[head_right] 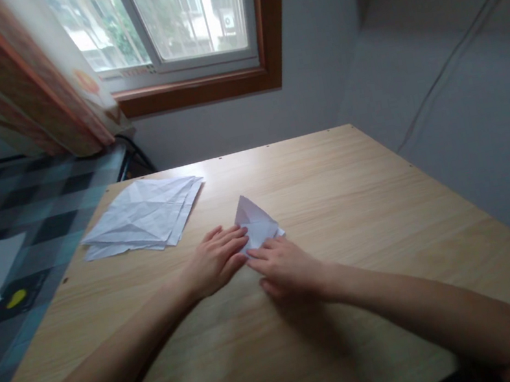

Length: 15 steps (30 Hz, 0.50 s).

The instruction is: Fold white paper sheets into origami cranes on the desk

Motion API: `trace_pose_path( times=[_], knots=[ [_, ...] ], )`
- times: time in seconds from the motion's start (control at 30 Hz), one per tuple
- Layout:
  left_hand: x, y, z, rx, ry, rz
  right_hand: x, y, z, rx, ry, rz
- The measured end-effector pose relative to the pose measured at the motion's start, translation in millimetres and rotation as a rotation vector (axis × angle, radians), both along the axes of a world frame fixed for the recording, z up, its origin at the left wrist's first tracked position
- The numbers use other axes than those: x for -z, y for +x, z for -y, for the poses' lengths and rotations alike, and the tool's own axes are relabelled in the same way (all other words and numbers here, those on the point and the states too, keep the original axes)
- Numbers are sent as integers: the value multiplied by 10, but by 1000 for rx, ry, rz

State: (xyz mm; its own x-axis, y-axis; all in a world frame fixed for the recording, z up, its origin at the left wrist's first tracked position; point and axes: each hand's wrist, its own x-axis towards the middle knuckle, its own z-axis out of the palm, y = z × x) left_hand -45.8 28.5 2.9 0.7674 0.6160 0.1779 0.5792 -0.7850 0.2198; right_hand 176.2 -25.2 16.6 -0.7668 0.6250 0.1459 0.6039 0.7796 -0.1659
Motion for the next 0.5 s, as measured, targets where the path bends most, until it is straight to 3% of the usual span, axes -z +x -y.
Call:
trace_pose_path(
  times=[0.07, 0.27, 0.5],
  knots=[
    [-4, 3, -3, -8, -34, 12, -48, 65, -55, -113, 82, 24],
    [2, 10, -30, 33, -134, 30, -133, 286, -326, -210, 387, 96],
    [-1, -36, -57, 90, -164, 6, -119, 335, -521, -235, 304, 182]
  ],
)
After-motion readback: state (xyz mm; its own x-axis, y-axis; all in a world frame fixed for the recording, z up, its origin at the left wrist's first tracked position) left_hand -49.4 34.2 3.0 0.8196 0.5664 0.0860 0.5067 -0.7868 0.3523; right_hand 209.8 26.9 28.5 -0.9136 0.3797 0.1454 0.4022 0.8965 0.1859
